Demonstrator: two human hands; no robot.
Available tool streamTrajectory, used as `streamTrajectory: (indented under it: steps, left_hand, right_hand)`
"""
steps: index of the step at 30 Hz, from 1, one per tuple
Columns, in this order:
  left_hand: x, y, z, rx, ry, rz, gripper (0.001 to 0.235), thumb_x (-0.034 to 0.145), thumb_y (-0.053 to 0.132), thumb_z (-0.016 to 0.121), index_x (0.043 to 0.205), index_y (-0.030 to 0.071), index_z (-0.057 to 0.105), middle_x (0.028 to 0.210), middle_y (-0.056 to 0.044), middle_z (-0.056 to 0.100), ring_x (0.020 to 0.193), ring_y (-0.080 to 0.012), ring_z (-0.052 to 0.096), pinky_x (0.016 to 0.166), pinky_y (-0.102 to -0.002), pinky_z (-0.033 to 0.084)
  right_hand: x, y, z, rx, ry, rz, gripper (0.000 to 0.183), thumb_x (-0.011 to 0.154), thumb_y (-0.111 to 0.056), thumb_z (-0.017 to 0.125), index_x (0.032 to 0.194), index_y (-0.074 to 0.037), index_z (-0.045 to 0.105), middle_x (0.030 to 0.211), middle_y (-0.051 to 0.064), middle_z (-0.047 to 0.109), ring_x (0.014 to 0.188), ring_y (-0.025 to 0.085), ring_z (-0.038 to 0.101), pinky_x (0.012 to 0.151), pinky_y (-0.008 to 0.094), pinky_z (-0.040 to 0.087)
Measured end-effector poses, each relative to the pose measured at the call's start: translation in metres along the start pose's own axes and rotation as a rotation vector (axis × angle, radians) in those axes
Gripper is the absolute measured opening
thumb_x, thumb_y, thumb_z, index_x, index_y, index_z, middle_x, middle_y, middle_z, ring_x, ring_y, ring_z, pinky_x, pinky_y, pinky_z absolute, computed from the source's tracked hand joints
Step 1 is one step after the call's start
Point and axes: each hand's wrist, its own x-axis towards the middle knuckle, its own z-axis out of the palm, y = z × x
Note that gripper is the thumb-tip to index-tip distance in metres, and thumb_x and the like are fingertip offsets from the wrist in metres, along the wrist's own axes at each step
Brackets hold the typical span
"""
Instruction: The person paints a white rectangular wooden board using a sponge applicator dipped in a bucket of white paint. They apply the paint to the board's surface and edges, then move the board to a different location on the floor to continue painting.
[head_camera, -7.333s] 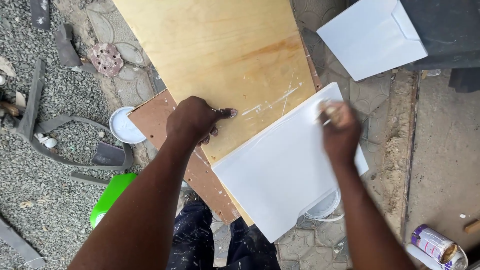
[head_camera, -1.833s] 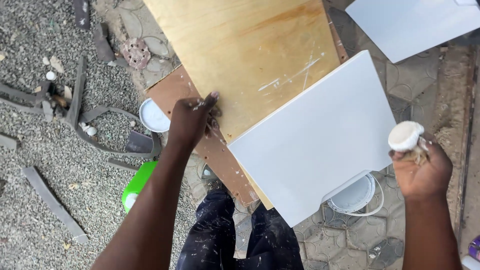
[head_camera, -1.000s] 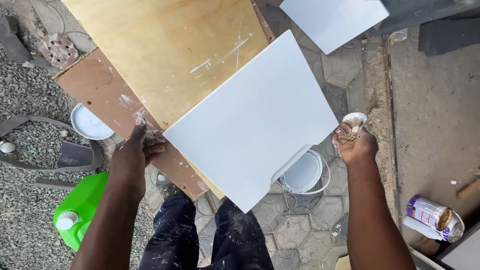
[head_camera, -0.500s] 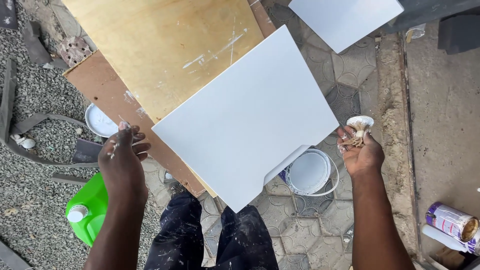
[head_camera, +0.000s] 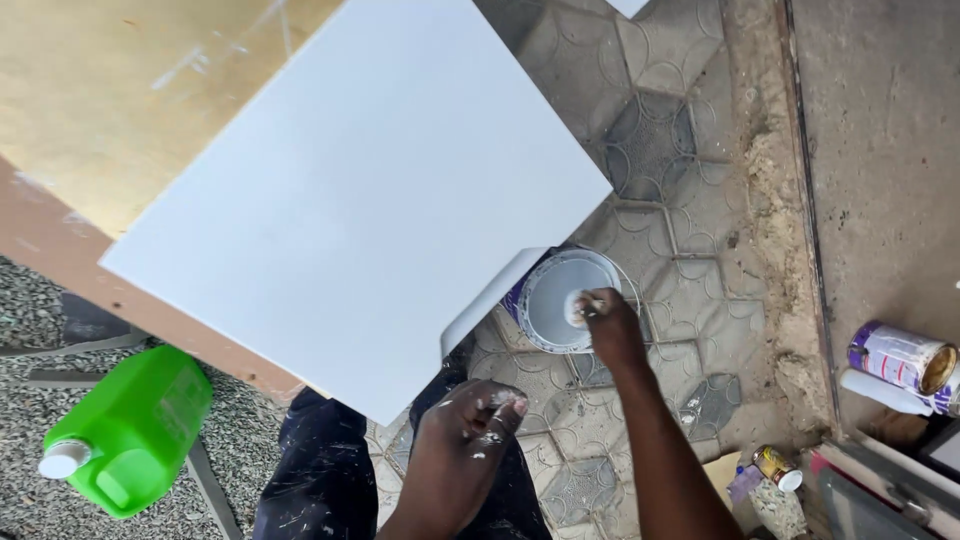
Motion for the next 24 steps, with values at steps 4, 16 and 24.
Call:
streamTrajectory:
  steps: [4,16,24]
  left_hand:
    - [0.02,-0.023,0.039,0.094,-0.098,-0.11,0.021,0.095,0.035,0.07,0.094,0.014,0.073,0.078,0.0,0.065,0.065,-0.0122,0.055,0.064,-0.03,0.045]
    - [0.038,-0.043,0.053,0.196,-0.054,-0.299,0.033,0.093,0.047,0.066,0.103,0.017,0.075,0.069,-0.002,0.064,0.065,-0.016,0.056,0.066,-0.034,0.046]
    - [0.029,-0.054,0.053,0.141,-0.031,-0.254,0.037,0.099,0.039,0.067,0.074,0.013,0.056,0.065,0.0,0.053,0.064,-0.013,0.045,0.061,-0.034,0.039]
  right_hand:
    - [0.018,-0.008,0.036,0.065,0.011,-0.052,0.03,0.099,-0.019,0.062,0.125,-0.008,0.07,0.12,0.014,0.075,0.107,0.031,0.073,0.084,0.042,0.056]
    - [0.106,0.044,0.113,-0.249,0.2,-0.204,0.019,0.096,-0.024,0.065,0.098,-0.011,0.078,0.094,0.02,0.073,0.087,0.044,0.069,0.076,0.054,0.053]
    - [0.097,0.039,0.107,-0.137,0.178,-0.208,0.02,0.095,-0.026,0.066,0.105,-0.017,0.08,0.098,0.014,0.077,0.089,0.037,0.071,0.076,0.049,0.051]
